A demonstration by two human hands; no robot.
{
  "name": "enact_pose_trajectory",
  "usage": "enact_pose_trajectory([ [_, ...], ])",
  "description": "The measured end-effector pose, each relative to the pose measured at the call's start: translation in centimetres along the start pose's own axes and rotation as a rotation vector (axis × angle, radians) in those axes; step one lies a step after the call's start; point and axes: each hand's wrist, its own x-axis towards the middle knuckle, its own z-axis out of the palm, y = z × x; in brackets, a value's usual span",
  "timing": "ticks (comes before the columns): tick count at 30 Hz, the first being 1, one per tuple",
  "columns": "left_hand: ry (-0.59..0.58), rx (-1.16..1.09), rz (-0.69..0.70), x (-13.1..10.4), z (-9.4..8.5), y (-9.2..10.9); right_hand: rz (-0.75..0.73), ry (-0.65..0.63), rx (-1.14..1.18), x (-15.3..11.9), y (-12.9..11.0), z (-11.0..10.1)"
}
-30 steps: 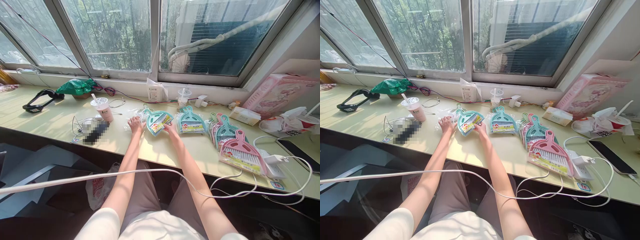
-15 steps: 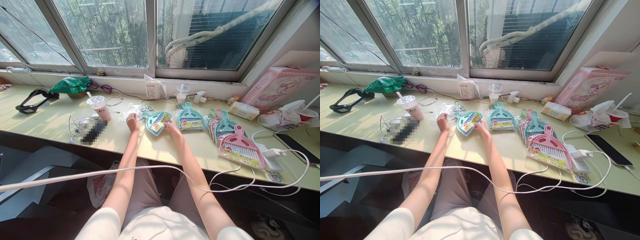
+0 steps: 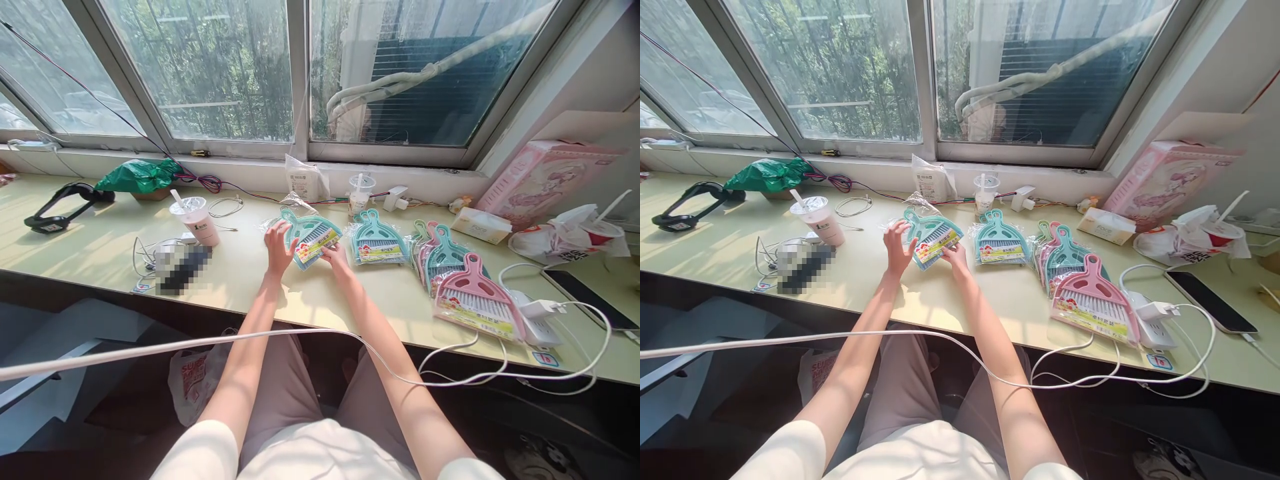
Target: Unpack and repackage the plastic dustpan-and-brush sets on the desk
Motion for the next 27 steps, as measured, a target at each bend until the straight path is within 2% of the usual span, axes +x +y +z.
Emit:
enact_pose_trajectory([
  [2, 0.286, -0.066, -0.178, 0.2, 0.1, 0.3, -0.016, 0.004, 0.019, 0.0, 0.1, 0.2],
  [3, 0.390, -0.135, -0.297, 0.4, 0.2, 0.2, -0.027, 0.001, 0.026, 0.0, 0.2, 0.3],
  [4, 0.428, -0.241, -0.423, 0.6, 0.2, 0.1, -0.038, -0.003, 0.029, -0.1, 0.2, 0.4],
  [5, 0.389, -0.383, -0.538, 0.8, 0.1, -0.1, -0.047, -0.008, 0.028, -0.1, 0.3, 0.5],
  [6, 0.288, -0.547, -0.632, 1.0, 0.1, -0.3, -0.052, -0.015, 0.023, -0.2, 0.3, 0.6],
  [8, 0.008, -0.845, -0.725, 1.2, 0.1, -0.6, -0.059, -0.032, 0.004, -0.3, 0.3, 0.6],
  [9, -0.115, -0.943, -0.728, 1.2, 0.2, -0.6, -0.062, -0.039, -0.007, -0.3, 0.3, 0.7],
  [11, -0.265, -1.024, -0.700, 1.0, 0.2, -0.2, -0.070, -0.038, -0.019, -0.4, 0.1, 0.7],
  [16, -0.510, -0.977, -0.623, 0.3, -0.4, 1.0, -0.103, 0.077, -0.020, -1.0, -0.8, 0.9],
  [18, -0.571, -0.953, -0.609, 0.2, -0.8, 1.2, -0.114, 0.092, -0.029, -1.2, -1.1, 1.1],
  [20, -0.549, -0.917, -0.608, 0.2, -0.8, 1.3, -0.121, 0.091, -0.035, -1.3, -1.1, 1.2],
  [24, -0.383, -0.855, -0.576, 0.2, -0.1, 1.6, -0.122, 0.073, -0.036, -1.2, -0.6, 1.4],
  [27, -0.370, -0.884, -0.492, -0.1, 0.6, 1.8, -0.110, 0.079, -0.027, -0.8, -0.3, 1.0],
])
